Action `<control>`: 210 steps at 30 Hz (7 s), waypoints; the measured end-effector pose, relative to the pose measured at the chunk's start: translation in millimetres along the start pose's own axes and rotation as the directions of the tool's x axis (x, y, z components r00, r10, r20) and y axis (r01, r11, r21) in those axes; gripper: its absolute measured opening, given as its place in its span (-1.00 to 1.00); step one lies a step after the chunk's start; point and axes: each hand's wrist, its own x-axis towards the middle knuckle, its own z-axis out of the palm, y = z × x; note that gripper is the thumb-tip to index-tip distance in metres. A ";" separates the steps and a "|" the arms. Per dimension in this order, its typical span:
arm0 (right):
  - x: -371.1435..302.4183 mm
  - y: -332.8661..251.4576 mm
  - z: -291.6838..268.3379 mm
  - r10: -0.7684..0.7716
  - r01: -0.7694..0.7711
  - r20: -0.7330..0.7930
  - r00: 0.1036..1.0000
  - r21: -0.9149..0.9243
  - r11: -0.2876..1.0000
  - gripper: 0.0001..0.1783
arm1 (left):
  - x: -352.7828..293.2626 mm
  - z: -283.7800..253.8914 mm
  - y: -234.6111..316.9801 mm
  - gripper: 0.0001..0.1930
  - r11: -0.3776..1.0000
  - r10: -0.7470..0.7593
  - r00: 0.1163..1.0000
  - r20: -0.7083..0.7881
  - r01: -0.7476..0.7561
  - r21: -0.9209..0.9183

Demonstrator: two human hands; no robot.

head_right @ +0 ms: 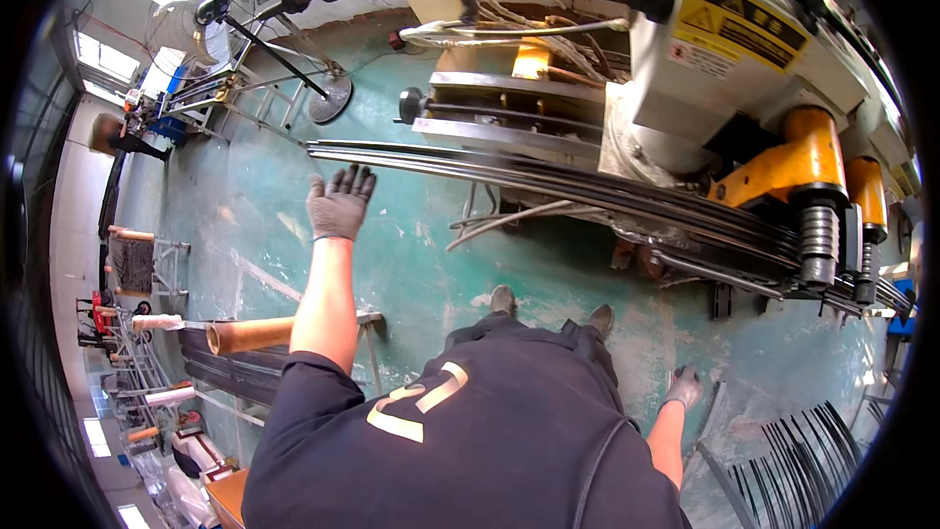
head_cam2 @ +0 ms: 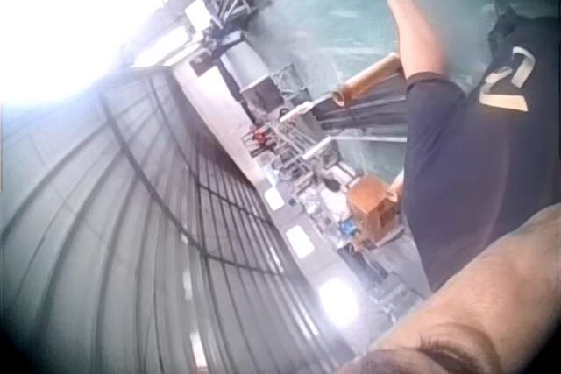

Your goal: The person picks up bundles of straight metal rods from a rack and feeds them into a yellow bending machine. The machine bends the rods into a U-shape, which the person then removes and places onto a nearby rack. This process is repeated multiple times throughout the clip.

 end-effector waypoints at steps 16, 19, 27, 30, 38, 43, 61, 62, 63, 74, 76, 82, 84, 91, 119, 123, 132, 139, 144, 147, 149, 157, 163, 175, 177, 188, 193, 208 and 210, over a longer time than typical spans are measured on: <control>-162.8 16.7 30.9 -0.203 0.222 0.136 0.970 -0.142 0.965 -0.55 | 111.7 9.7 81.6 -0.26 0.968 -0.167 0.934 0.315 0.095 0.232; -172.0 5.6 30.4 -0.208 0.230 0.119 0.971 -0.219 0.948 -0.55 | 87.0 25.5 78.5 -0.27 0.937 -0.252 0.899 0.358 0.135 0.321; -183.2 15.9 46.2 -0.247 0.286 0.163 0.955 -0.297 0.911 -0.52 | 80.7 29.1 85.9 -0.20 0.895 -0.392 0.824 0.408 0.239 0.377; -193.7 -1.3 47.9 -0.265 0.313 0.189 0.946 -0.305 0.900 -0.52 | 90.1 28.2 94.9 -0.19 0.880 -0.359 0.874 0.326 0.201 0.431; -166.8 7.5 46.2 -0.295 0.307 0.088 0.952 -0.285 0.908 -0.57 | 125.8 30.0 96.6 -0.16 0.774 -0.395 0.834 0.384 0.077 0.628; -173.1 5.4 39.5 -0.182 0.197 0.077 0.980 -0.427 0.882 -0.56 | 86.2 47.6 90.9 -0.24 0.772 -0.395 0.876 0.275 0.155 0.616; -142.8 -58.7 46.5 -0.183 0.308 0.284 0.941 -0.498 0.811 -0.54 | 120.2 10.0 89.3 -0.24 0.905 -0.170 0.947 0.271 0.041 0.424; -135.3 -59.4 45.1 -0.164 0.287 0.265 0.950 -0.538 0.792 -0.55 | 99.2 22.1 70.3 -0.25 0.964 -0.081 0.994 0.069 0.061 0.260; -122.7 -61.7 42.0 -0.113 0.262 0.288 0.951 -0.559 0.786 -0.49 | 86.7 18.5 53.5 -0.27 0.977 0.005 1.000 -0.027 0.001 0.213; 65.7 -91.5 40.8 -0.060 0.443 0.550 0.833 -0.599 0.667 -0.53 | -10.1 -177.1 -265.6 -0.60 0.566 -0.675 0.736 0.053 0.470 0.677; 102.6 -88.4 44.4 -0.203 0.636 0.636 0.745 -0.585 0.503 -0.53 | -50.8 -148.1 -322.8 -0.66 0.549 -0.794 0.607 -0.018 0.730 0.407; 135.7 -75.4 55.5 -0.327 0.682 0.634 0.701 -0.459 0.570 -0.47 | -71.4 -105.9 -349.7 -0.88 0.414 -0.823 0.567 0.038 0.552 0.724; 106.1 -106.9 29.2 -0.157 0.503 0.577 0.801 -0.507 0.700 -0.45 | -56.9 -103.3 -340.9 -0.88 0.318 -0.802 0.583 0.127 0.238 0.918; 66.5 -42.8 -25.9 0.038 0.289 0.489 0.872 -0.573 0.767 -0.44 | -36.5 -142.6 -330.0 -0.85 0.370 -0.641 0.764 -0.073 0.391 0.843; 78.6 -91.6 -122.8 -0.215 0.309 0.366 0.905 -0.221 0.925 -0.47 | -125.9 -73.9 -340.0 -0.80 0.653 -0.583 0.805 0.109 0.384 0.653; 84.9 -166.5 -138.5 -0.371 0.350 0.150 0.916 0.146 0.925 -0.53 | -101.2 16.2 -304.9 -0.60 0.794 -0.399 0.889 0.222 0.214 0.569; 106.4 -300.3 -135.6 -0.554 0.326 -0.034 0.832 0.838 0.437 -0.47 | -253.8 351.5 -235.2 -0.46 0.903 0.191 0.760 0.621 -0.384 0.192; 90.0 -359.8 -132.3 -0.439 0.170 0.063 0.896 0.866 0.471 -0.49 | -321.0 445.3 -236.5 -0.32 0.904 0.093 0.622 0.777 -0.380 0.196; 196.3 -341.1 -76.5 -0.758 0.649 -0.190 0.624 0.666 0.367 -0.48 | -375.9 512.2 -293.3 -0.38 0.700 0.115 0.416 0.902 -0.678 0.224; 186.2 -356.4 -78.9 -0.762 0.696 -0.140 0.632 0.535 0.479 -0.49 | -386.9 530.1 -320.3 -0.57 0.500 0.064 0.335 0.940 -0.826 0.261; 197.5 -347.7 -78.7 -0.746 0.686 -0.208 0.633 0.597 0.415 -0.50 | -396.8 543.4 -350.9 -0.64 0.483 0.004 0.219 0.976 -0.855 0.190; 164.2 -351.9 -99.1 -0.762 0.626 -0.198 0.616 0.710 0.322 -0.46 | -421.8 562.6 -410.3 -0.78 0.301 0.027 0.076 0.997 -0.952 0.064; 205.8 -351.1 -71.7 -0.631 0.443 0.016 0.776 0.697 0.563 -0.48 | -426.0 561.6 -415.7 -0.83 0.375 0.041 0.110 0.993 -0.923 0.087; 165.9 -348.7 -94.2 -0.814 0.832 -0.240 0.529 0.337 0.442 -0.53 | -422.9 558.1 -409.8 -0.81 0.314 -0.004 0.185 0.983 -0.933 0.177; 165.5 -346.3 -96.0 -0.768 0.786 -0.278 0.577 0.445 0.429 -0.52 | -421.3 559.2 -412.4 -0.80 0.348 -0.018 0.174 0.984 -0.922 0.170; 127.8 -364.7 -127.8 -0.504 0.270 0.027 0.863 0.819 0.507 -0.50 | -426.0 565.4 -407.8 -0.64 0.372 -0.016 0.239 0.971 -0.900 0.228; 135.5 -358.7 -123.8 -0.646 0.487 -0.096 0.757 0.743 0.460 -0.57 | -424.4 581.5 -399.2 -0.54 0.254 0.028 0.159 0.987 -0.956 0.146; 136.0 -361.8 -128.0 -0.493 0.025 0.211 0.844 0.903 0.429 -0.59 | -415.1 589.7 -384.9 -0.62 0.358 0.006 0.340 0.940 -0.879 0.315; 145.6 -352.4 -119.6 -0.392 -0.101 0.296 0.871 0.889 0.447 -0.58 | -406.1 583.4 -383.1 -0.61 0.260 -0.112 0.265 0.958 -0.922 0.286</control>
